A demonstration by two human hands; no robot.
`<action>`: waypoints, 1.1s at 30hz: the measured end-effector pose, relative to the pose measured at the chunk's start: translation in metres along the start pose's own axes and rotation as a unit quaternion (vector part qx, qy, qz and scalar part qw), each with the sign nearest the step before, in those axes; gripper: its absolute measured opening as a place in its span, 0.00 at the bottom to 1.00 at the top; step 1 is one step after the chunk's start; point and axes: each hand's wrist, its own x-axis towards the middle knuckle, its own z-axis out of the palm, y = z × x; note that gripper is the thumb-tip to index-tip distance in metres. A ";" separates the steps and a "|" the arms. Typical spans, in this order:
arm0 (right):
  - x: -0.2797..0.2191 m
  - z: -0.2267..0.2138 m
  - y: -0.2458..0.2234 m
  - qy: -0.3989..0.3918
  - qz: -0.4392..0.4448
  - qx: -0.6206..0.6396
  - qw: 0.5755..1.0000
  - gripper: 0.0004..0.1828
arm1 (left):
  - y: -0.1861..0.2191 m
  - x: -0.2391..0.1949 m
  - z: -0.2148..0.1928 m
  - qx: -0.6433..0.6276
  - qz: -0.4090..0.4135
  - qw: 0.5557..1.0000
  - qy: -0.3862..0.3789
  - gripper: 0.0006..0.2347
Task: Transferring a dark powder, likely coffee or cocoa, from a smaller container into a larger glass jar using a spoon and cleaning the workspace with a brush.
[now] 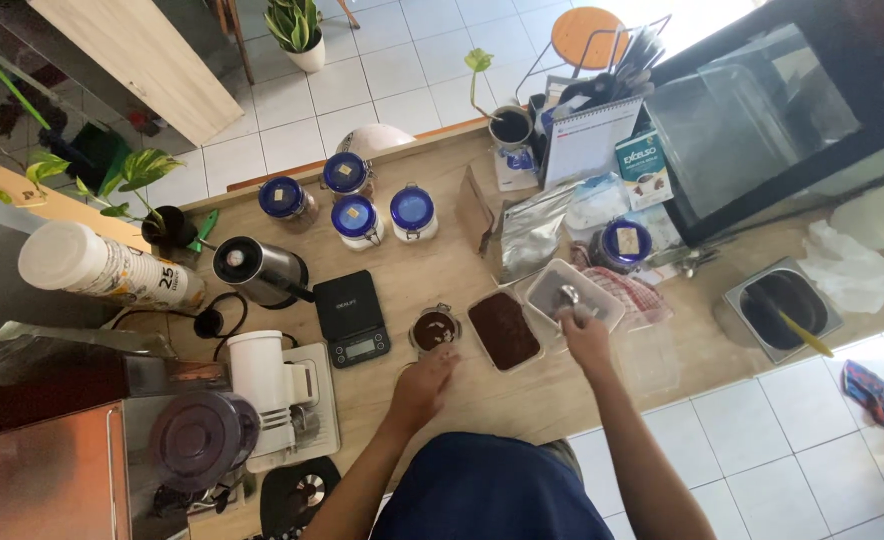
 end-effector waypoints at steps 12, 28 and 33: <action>0.059 -0.003 0.065 0.044 -0.002 -0.084 0.995 0.18 | -0.020 0.002 -0.009 -0.071 -0.213 0.973 0.045 0.24; -0.068 0.031 -0.019 0.050 -0.157 0.011 0.986 0.15 | -0.056 0.014 0.033 -0.189 -0.340 0.917 -0.083 0.49; -0.098 0.057 -0.029 -0.019 -0.165 -0.046 0.985 0.11 | -0.058 0.017 0.047 -0.233 -0.382 0.891 -0.074 0.52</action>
